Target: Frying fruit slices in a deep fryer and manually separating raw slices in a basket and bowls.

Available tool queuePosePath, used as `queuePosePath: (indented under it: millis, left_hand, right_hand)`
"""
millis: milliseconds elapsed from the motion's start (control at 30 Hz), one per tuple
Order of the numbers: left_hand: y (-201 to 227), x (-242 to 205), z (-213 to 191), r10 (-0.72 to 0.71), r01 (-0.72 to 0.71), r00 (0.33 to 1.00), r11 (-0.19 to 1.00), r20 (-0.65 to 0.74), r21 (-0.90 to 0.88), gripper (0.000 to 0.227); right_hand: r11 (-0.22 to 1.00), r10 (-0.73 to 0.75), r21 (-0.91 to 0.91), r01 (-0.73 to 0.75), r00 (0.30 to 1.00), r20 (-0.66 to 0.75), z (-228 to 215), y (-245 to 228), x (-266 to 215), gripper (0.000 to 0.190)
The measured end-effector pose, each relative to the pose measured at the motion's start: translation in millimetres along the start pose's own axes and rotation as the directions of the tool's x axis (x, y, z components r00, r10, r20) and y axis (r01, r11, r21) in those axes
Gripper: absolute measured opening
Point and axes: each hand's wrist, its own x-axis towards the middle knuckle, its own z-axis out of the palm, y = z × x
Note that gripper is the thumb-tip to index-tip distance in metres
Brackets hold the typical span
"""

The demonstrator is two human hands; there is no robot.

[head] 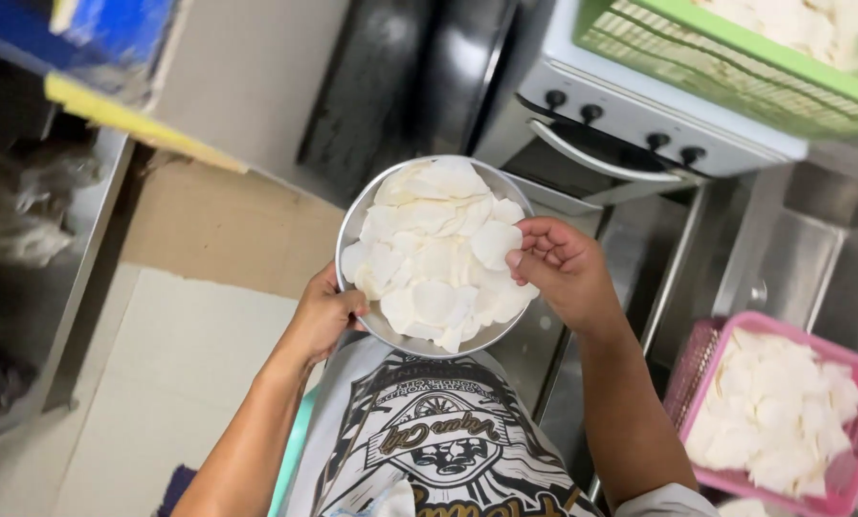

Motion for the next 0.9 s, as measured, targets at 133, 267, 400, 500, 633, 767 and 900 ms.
queuePosePath:
  millis: [133,267,400,500,633,767,900]
  left_hand:
    - [-5,-38,-31,0.018,-0.023,0.993,0.999,-0.114,-0.047,0.043]
    - [-31,-62,-57,0.029,-0.058,0.976,0.99,-0.217,-0.126,0.041]
    - [-62,-87,-76,0.01,-0.096,0.947,0.962,-0.32,-0.254,0.041]
    - [-73,-101,-84,0.011,-0.148,0.925,0.932,-0.38,-0.331,0.043]
    - [-81,-112,-96,0.03,-0.198,0.896,0.92,-0.443,-0.337,0.042]
    - [-83,-120,-110,0.017,-0.234,0.87,0.893,-0.493,-0.383,0.04]
    - [-79,-117,-132,0.007,-0.274,0.846,0.863,-0.534,-0.424,0.041]
  right_hand:
    - [0.999,-0.031,-0.011,0.033,0.991,0.132,22,9,12,0.033]
    - [0.999,-0.042,-0.02,0.048,0.973,0.226,41,11,19,0.02]
    - [0.992,-0.119,-0.007,0.13,0.924,0.363,66,7,19,0.017]
    - [0.939,-0.282,-0.045,0.341,0.839,0.466,91,-13,19,0.015]
    - [0.794,-0.48,-0.052,0.606,0.676,0.56,127,-15,24,0.015]
    - [0.702,-0.526,-0.074,0.709,0.585,0.618,157,-9,26,0.016]
    - [0.638,-0.523,-0.104,0.763,0.529,0.668,176,-9,33,0.024]
